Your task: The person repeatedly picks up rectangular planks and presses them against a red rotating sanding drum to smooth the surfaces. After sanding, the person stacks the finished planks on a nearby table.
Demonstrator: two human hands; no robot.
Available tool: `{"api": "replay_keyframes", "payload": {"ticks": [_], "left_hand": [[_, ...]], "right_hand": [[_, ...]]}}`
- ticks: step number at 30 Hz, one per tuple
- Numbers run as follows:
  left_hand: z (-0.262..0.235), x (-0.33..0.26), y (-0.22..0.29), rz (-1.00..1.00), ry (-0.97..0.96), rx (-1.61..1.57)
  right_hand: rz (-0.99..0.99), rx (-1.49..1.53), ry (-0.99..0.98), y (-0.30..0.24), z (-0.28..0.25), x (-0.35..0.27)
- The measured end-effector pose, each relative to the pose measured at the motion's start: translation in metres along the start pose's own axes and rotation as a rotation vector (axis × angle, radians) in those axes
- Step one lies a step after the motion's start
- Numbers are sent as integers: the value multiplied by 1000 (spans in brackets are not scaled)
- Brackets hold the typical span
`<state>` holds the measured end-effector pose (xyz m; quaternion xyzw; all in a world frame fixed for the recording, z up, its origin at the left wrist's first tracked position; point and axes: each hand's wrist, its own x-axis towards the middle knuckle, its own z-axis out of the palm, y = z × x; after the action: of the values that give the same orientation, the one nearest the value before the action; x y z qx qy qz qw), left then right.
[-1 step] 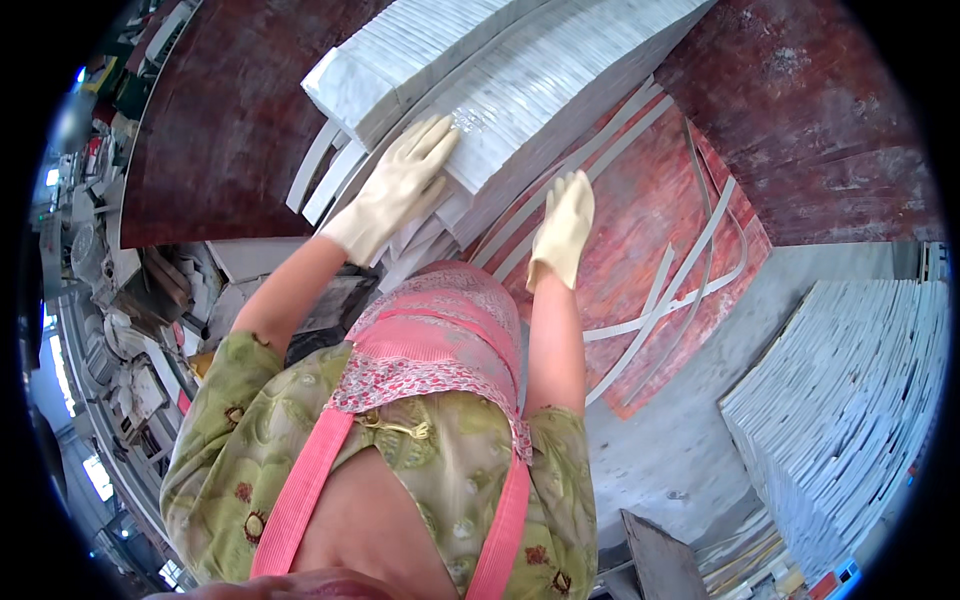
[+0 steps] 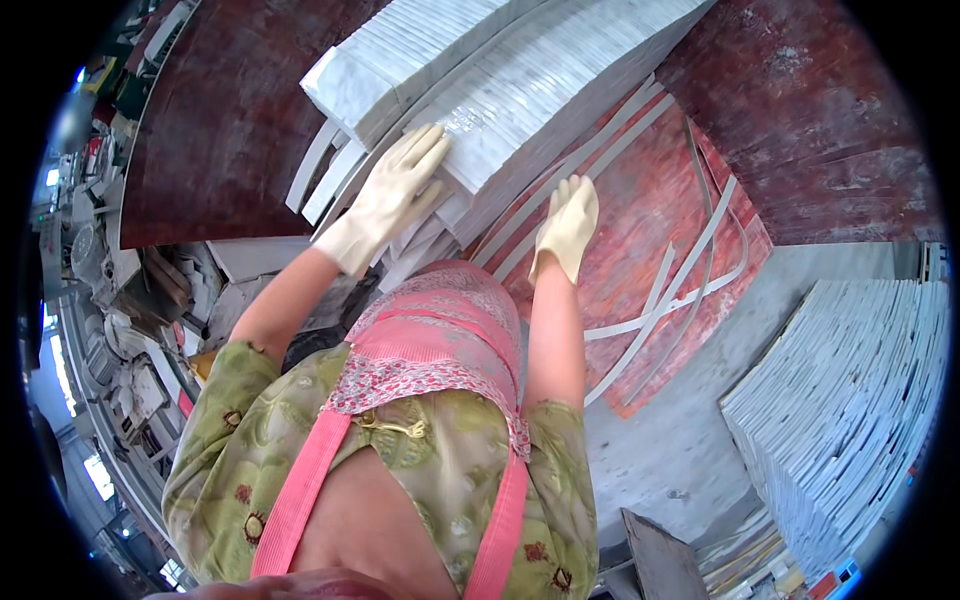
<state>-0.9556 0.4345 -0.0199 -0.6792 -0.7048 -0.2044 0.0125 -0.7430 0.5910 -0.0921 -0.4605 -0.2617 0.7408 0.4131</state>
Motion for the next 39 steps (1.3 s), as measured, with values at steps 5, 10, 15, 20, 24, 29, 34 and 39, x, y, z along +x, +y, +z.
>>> {"api": "replay_keyframes", "payload": {"ticks": [5,10,15,20,24,29,34,39], "left_hand": [[-20,-80,17,-100,-54,-130],[-24,-136,27,-361,-52,-221],[-11,-145,25,-482,2,-379],[-14,-106,33,-554,40,-614],[5,-93,28,-552,100,-690],[11,-70,19,-693,163,-764],[20,-50,3,-728,277,-660],[28,-27,2,-775,259,-732]], "right_hand": [[-77,76,308,8,22,33],[78,159,55,18,83,42],[82,-68,7,31,66,47],[-42,-230,-67,2,57,-30],[85,-396,-282,25,35,-37],[-81,-672,-219,37,69,-60],[-43,-574,-216,37,71,-66],[-48,-547,-287,49,57,-51]]}}
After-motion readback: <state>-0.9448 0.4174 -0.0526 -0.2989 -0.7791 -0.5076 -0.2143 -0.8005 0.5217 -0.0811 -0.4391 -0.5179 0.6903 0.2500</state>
